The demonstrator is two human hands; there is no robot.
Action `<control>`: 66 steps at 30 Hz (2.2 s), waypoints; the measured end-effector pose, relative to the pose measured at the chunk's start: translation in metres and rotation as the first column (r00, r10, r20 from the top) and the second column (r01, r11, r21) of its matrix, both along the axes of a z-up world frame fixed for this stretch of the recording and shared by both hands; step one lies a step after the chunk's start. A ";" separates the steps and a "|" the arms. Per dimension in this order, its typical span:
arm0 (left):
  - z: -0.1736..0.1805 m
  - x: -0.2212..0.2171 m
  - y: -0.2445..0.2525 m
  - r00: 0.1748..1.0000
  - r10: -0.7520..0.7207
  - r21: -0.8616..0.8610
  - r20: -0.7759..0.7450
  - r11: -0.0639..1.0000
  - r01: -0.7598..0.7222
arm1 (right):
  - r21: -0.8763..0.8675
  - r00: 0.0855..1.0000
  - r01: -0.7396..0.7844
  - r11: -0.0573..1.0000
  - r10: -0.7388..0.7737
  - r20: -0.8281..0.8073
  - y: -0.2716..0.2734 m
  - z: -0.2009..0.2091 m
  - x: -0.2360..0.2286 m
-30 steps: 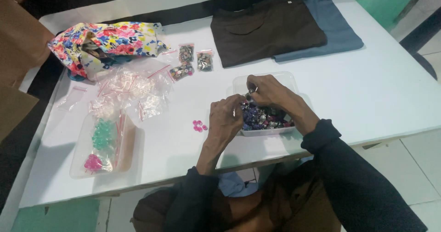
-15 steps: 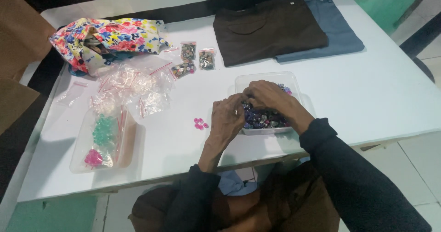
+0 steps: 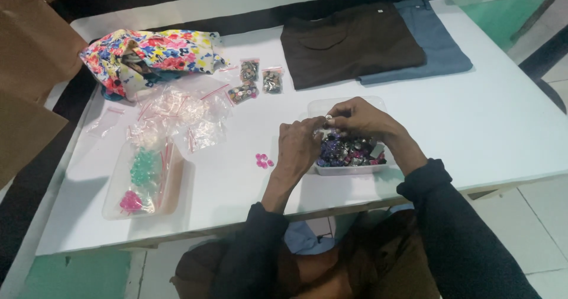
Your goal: Sorting small decorative buttons from a container and placing them into plastic bags
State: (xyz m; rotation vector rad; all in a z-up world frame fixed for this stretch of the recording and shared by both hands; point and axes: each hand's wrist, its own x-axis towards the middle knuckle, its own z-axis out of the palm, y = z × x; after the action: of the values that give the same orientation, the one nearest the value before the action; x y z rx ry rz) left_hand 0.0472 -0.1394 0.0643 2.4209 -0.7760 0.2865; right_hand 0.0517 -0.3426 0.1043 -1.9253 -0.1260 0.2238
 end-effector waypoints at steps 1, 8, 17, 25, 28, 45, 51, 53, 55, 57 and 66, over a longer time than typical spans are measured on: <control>0.002 0.003 -0.002 1.000 0.001 -0.003 0.002 1.000 -0.001 | -0.003 1.000 -0.001 1.000 0.001 0.002 -0.003 -0.006 0.002; 0.005 0.014 -0.009 0.999 -0.012 -0.096 0.036 0.995 0.015 | 0.136 0.978 0.068 0.988 -0.039 -0.203 -0.007 -0.018 0.008; -0.003 0.008 -0.010 1.000 0.029 -0.144 -0.011 0.989 -0.030 | 0.249 0.974 0.106 0.963 -0.049 -0.222 -0.002 -0.006 -0.005; 0.001 0.002 -0.010 0.998 0.059 -0.081 -0.018 0.995 -0.060 | 0.275 0.987 0.102 0.956 -0.064 -0.144 -0.011 -0.028 0.009; 0.012 -0.001 -0.008 0.959 0.036 -0.109 0.280 0.994 -0.006 | 0.235 0.994 0.045 0.971 -0.020 -0.109 -0.008 -0.020 0.006; -0.043 0.027 -0.013 0.909 0.081 -0.078 0.410 0.996 -0.053 | -0.888 0.935 0.201 0.413 0.190 0.300 0.001 -0.041 0.023; -0.045 0.026 -0.013 0.949 0.081 -0.069 0.306 0.996 -0.063 | -0.946 0.894 0.223 0.234 0.338 0.294 0.007 -0.084 0.046; -0.040 0.024 -0.012 0.951 0.098 -0.074 0.294 0.994 -0.079 | -0.939 0.884 0.232 0.252 0.348 0.312 0.002 -0.090 0.047; -0.036 0.023 -0.012 0.951 0.119 -0.082 0.287 0.992 -0.099 | -0.931 0.871 0.245 0.269 0.361 0.334 0.003 -0.080 0.041; -0.037 0.021 -0.011 0.959 0.125 -0.116 0.254 0.988 -0.098 | -0.902 0.899 0.243 0.358 0.267 0.348 0.011 -0.060 0.025; -0.025 0.017 -0.010 0.911 0.158 -0.207 0.382 0.975 -0.082 | -0.212 0.963 0.094 0.973 -0.035 0.266 0.015 0.003 -0.013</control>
State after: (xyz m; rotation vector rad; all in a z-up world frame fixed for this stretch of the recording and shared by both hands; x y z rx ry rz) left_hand 0.0639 -0.1498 0.0389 2.2599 -0.7301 0.8833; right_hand 0.0384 -0.3277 0.1074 -2.1737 -0.2204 -0.0647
